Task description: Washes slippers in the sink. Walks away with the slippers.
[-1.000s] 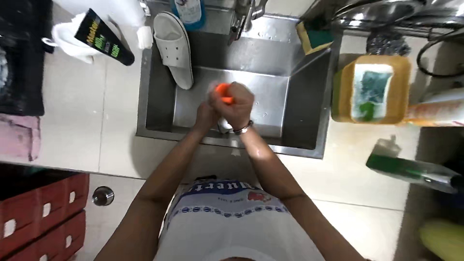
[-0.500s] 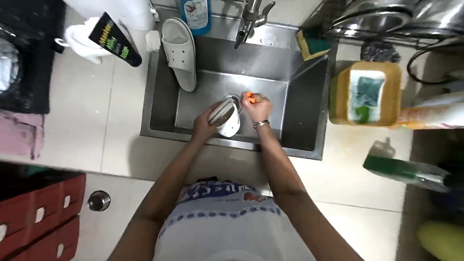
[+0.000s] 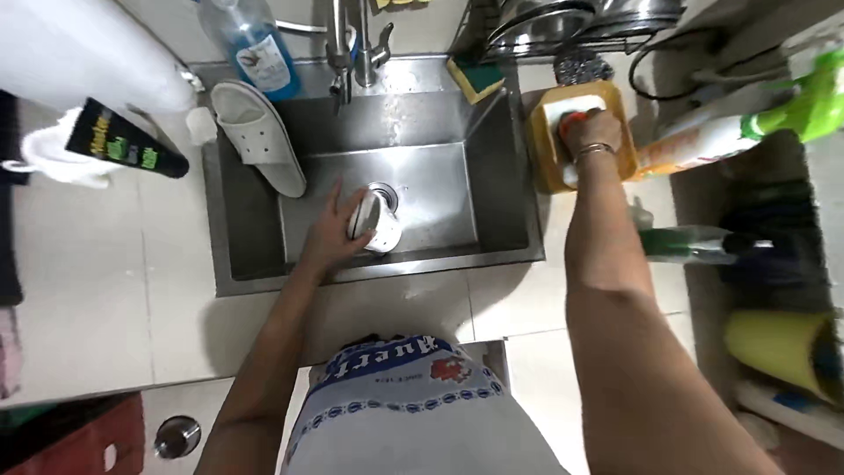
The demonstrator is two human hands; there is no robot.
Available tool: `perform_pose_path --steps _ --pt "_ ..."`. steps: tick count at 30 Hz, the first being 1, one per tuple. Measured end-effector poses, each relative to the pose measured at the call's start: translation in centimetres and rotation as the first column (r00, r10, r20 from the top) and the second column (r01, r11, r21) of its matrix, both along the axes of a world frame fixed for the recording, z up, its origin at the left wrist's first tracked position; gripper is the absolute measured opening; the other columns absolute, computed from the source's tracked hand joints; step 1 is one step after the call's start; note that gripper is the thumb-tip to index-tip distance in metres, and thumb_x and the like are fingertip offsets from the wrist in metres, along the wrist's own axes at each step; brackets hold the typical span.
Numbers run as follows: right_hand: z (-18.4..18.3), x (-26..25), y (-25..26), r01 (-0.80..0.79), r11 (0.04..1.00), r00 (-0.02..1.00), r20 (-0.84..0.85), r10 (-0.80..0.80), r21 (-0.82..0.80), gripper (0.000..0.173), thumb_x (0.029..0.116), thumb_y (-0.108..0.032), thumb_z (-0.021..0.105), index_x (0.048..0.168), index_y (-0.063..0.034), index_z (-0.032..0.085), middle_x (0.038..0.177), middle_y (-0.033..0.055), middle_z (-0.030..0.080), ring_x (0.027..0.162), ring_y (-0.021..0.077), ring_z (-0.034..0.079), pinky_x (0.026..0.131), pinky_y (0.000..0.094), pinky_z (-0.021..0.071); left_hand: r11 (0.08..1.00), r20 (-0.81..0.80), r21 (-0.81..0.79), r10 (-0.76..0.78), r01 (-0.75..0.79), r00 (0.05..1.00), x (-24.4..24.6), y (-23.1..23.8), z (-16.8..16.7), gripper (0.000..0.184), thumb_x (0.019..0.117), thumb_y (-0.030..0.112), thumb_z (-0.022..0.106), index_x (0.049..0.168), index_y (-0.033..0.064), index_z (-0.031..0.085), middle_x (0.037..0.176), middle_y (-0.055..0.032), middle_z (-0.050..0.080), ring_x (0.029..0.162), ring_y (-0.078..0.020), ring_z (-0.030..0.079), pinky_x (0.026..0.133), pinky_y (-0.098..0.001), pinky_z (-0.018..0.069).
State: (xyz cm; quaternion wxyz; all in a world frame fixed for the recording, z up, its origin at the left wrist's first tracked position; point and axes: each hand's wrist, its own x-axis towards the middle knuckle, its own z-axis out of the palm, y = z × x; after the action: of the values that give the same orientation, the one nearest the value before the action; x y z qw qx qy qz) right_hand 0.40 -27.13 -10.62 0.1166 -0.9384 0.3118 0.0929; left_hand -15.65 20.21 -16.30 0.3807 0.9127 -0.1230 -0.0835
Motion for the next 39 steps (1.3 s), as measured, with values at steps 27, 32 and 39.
perform_pose_path --steps 27,32,39 --pt "-2.9 -13.3 26.7 -0.522 0.645 0.791 0.6 0.121 0.558 0.051 0.0979 -0.043 0.064 0.061 -0.0092 0.054 0.056 -0.0001 0.052 0.052 0.0137 0.052 0.054 0.039 0.046 0.992 0.155 -0.037 0.124 -0.12 0.98 -2.5 -3.1 -1.7 0.112 0.0665 0.064 0.086 0.144 -0.004 0.043 0.15 -0.0322 0.042 0.141 -0.0438 0.044 0.115 -0.0523 0.0411" --pt "-4.4 -15.8 28.4 -0.567 0.588 0.805 0.538 0.248 0.577 0.048 0.0962 -0.044 0.066 0.07 -0.0045 0.064 0.062 0.0067 0.06 0.059 0.0218 0.059 0.06 0.0488 0.05 0.982 0.163 0.023 0.183 -0.189 0.97 -3.7 -3.9 -2.3 0.106 0.0647 0.045 0.091 0.143 -0.0079 0.044 0.147 -0.0361 0.043 0.139 -0.0508 0.042 0.115 -0.056 0.0388" --pt "-2.3 -14.6 29.7 -0.642 0.551 0.663 0.747 0.051 0.533 0.042 0.0947 -0.028 0.069 0.06 -0.0074 0.056 0.054 -0.0011 0.051 0.048 0.0088 0.049 0.05 0.033 0.0434 0.968 0.189 -0.034 0.25 -0.248 0.95 -4.2 -5.3 -2.2 0.11 0.0626 0.048 0.092 0.142 -0.0131 0.045 0.146 -0.0391 0.044 0.136 -0.053 0.045 0.112 -0.0579 0.0418"
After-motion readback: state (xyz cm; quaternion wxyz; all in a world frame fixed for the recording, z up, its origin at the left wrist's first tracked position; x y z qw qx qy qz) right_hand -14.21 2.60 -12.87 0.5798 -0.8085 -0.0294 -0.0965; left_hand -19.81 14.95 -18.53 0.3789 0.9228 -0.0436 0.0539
